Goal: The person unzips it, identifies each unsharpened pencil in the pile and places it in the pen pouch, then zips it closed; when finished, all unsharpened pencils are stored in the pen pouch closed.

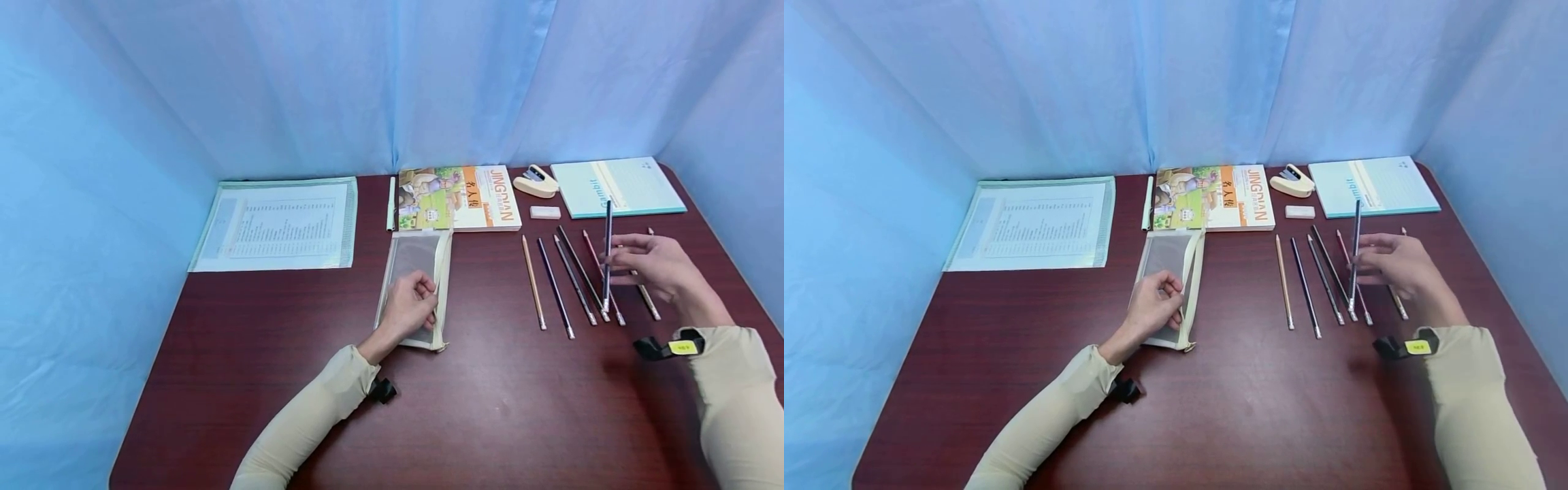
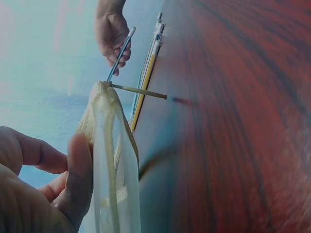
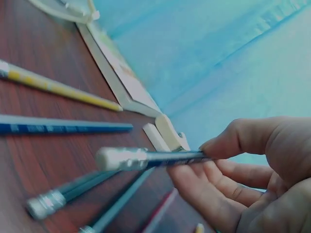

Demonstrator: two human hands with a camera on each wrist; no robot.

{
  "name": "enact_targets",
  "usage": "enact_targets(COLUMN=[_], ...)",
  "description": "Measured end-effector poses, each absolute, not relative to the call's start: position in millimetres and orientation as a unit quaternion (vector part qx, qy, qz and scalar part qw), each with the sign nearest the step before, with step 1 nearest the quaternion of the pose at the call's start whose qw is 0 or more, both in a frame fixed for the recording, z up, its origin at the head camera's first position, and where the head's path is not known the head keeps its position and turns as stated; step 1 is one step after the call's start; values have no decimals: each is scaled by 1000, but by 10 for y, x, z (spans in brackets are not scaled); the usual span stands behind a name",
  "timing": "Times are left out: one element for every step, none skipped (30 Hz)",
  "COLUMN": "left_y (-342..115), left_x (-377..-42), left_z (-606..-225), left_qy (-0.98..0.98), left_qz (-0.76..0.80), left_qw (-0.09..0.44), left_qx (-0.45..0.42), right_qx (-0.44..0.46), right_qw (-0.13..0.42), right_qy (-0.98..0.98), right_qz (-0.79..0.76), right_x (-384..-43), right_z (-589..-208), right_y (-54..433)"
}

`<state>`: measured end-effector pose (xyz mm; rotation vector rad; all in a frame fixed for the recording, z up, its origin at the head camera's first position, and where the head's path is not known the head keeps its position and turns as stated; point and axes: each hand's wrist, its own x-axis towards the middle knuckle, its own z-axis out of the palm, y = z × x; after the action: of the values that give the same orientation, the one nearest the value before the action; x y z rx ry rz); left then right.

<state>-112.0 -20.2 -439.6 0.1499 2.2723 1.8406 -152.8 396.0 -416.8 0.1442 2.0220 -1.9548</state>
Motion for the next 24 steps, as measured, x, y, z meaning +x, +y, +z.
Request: enact_targets(left_y=[-202, -202, -201, -201, -200, -200, -200, -200, -200, -201, -202, -203, -204, -205, -206, -207, -206, -206, -206, -206, -205, -205, -204, -205], left_x=[-1120, -1120, -1121, -1122, -1122, -1123, -1123, -1124, -1124, -1124, -1124, -1123, -1123, -1123, -1122, -1122, -1122, -1121, -1122, -1122, -1122, -1123, -1123, -1123], left_z=[-4397, -4399, -4401, -4404, -4406, -4409, -4411, -4413, -4411, -4410, -4408, -4406, -4405, -4405, -4403, -4405, -4406, -4406, -4404, -4402, -4400, -4399, -4397, -4395], left_qy=[772, 772, 773, 773, 774, 774, 774, 774, 774, 774, 774, 773, 773, 772, 772, 772, 772, 772, 772, 773, 773, 773, 773, 774], left_qz=[625, 624, 623, 623, 622, 622, 622, 622, 622, 623, 623, 623, 624, 624, 624, 624, 624, 624, 624, 623, 623, 623, 623, 622], left_qw=[107, 107, 107, 107, 107, 107, 106, 106, 105, 105, 105, 105, 106, 107, 108, 109, 109, 110, 110, 110, 109, 109, 109, 109], left_qx=[51, 50, 50, 50, 50, 50, 50, 50, 50, 50, 51, 51, 51, 51, 51, 52, 52, 52, 51, 51, 50, 49, 48, 47], right_qx=[48, 42, 36, 34, 31, 26, 22, 18, 16, 13, 9, 4, 1, 0, -3, -6, -9, -14, -16, -17, -20, -22, -22, -20], right_qw=[165, 167, 169, 172, 175, 178, 181, 186, 190, 195, 201, 209, 217, 224, 232, 240, 247, 255, 261, 267, 274, 279, 284, 290], right_qy=[677, 659, 648, 633, 621, 612, 605, 598, 593, 590, 587, 583, 581, 581, 579, 580, 577, 576, 578, 577, 575, 574, 573, 575], right_qz=[-716, -732, -742, -754, -763, -770, -775, -780, -783, -783, -784, -785, -785, -783, -781, -779, -778, -776, -773, -772, -771, -769, -768, -765], right_x=[-1524, -1519, -1515, -1511, -1510, -1510, -1510, -1509, -1510, -1512, -1516, -1520, -1524, -1524, -1525, -1525, -1525, -1523, -1519, -1515, -1514, -1513, -1512, -1512], right_z=[-4191, -4213, -4232, -4248, -4266, -4282, -4297, -4310, -4321, -4331, -4342, -4351, -4360, -4366, -4375, -4383, -4393, -4402, -4409, -4416, -4426, -4434, -4442, -4448], right_y=[3955, 3942, 3925, 3906, 3885, 3857, 3827, 3795, 3757, 3716, 3669, 3619, 3565, 3506, 3444, 3380, 3317, 3252, 3184, 3117, 3051, 2982, 2912, 2840])
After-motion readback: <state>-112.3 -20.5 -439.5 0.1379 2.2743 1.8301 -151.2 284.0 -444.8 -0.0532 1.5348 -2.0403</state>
